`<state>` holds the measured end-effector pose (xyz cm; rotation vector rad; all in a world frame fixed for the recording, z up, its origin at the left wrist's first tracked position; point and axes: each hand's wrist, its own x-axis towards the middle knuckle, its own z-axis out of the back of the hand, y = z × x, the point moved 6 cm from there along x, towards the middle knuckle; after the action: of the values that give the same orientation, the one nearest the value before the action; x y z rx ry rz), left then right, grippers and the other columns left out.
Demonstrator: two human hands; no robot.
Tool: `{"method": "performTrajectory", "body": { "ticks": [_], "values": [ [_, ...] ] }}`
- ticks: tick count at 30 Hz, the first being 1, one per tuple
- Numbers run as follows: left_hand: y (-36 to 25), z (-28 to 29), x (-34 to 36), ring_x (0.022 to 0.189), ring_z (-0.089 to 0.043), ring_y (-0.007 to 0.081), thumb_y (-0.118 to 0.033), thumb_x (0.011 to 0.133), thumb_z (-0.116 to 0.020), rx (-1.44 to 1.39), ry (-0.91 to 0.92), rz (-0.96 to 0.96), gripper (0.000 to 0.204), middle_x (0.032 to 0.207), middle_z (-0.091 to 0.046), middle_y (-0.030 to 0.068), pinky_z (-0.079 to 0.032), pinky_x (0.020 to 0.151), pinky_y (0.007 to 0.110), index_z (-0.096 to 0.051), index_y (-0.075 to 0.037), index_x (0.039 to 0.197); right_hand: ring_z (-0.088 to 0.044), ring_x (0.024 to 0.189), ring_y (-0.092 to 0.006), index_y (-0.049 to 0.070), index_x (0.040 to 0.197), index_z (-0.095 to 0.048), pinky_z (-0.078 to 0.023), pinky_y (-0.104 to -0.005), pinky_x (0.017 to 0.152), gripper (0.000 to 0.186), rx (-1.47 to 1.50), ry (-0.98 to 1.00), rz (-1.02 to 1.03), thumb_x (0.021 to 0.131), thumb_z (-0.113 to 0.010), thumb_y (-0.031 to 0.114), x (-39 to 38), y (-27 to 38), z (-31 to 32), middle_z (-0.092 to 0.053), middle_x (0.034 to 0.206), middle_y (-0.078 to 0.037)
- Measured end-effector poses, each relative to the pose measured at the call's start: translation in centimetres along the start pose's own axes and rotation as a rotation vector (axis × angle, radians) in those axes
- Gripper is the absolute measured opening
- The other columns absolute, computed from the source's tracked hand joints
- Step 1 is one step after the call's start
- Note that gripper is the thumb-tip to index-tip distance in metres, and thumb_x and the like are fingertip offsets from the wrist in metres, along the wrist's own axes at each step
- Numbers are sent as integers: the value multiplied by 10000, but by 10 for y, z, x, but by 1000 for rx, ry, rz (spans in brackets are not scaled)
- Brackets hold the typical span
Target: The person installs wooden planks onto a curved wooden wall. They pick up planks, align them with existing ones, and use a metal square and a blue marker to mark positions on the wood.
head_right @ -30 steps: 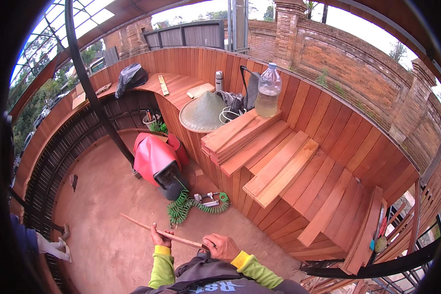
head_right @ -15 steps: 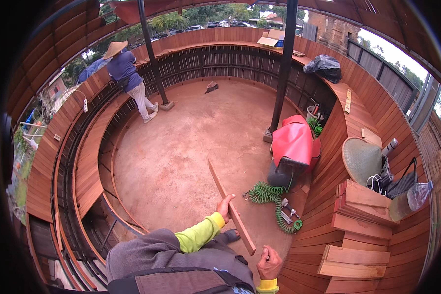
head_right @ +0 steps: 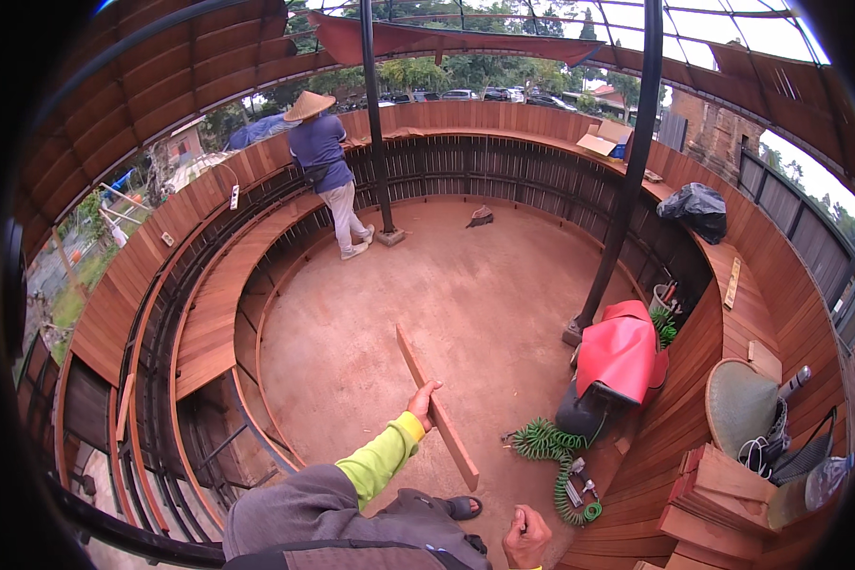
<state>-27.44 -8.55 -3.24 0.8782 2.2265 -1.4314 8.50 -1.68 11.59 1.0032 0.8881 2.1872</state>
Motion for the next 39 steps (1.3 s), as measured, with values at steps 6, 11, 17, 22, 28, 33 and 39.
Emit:
{"method": "performTrajectory", "body": {
  "ticks": [6,11,17,22,28,33,39],
  "values": [
    [-68,-8,34,525,-549,261,-365,702,-717,47,66,-84,583,659,-526,128,-499,509,437,-411,-100,1123,-581,519,-178,-16,862,-631,-442,-277,482,111,32,-24,44,866,-543,51,6,-16,-19,-603,676,-119],
    [-32,6,26,515,-549,269,-329,705,-731,44,68,-50,552,628,-522,128,-514,510,443,-419,-87,1090,-572,562,-255,-12,878,-617,-437,-331,505,98,86,30,-68,866,-534,39,5,-26,-26,-585,707,-147],
    [28,11,8,522,-554,254,-311,722,-723,52,64,71,502,636,-523,111,-525,518,447,-437,-93,1072,-567,561,-273,-12,861,-617,-438,-338,514,100,67,36,-84,872,-545,56,12,-21,-24,-587,710,-149],
    [41,10,-10,579,-578,262,-313,741,-704,73,79,158,500,682,-528,121,-536,546,465,-419,-85,1083,-555,549,-258,2,874,-623,-432,-330,508,137,36,58,-58,872,-582,133,8,-24,-24,-568,679,-135],
    [47,2,-6,583,-578,258,-333,749,-698,100,133,137,510,681,-525,122,-539,547,463,-407,-89,1090,-554,549,-257,36,929,-640,-438,-331,503,257,92,144,11,813,-678,263,7,-4,-27,-567,698,-107],
    [55,-31,-22,605,-561,248,-349,756,-692,155,217,195,494,684,-487,102,-545,555,448,-398,-99,1065,-602,645,-265,64,915,-647,-491,-353,557,233,-37,207,-41,775,-710,239,11,10,-19,-589,753,-97],
    [97,-59,-37,589,-536,241,-406,731,-712,265,337,316,407,633,-465,55,-500,604,419,-428,-115,711,-600,716,-302,59,828,-605,-488,-417,604,181,-124,73,-61,822,-643,236,-28,-13,-1,-551,760,-94]
  ]
}}
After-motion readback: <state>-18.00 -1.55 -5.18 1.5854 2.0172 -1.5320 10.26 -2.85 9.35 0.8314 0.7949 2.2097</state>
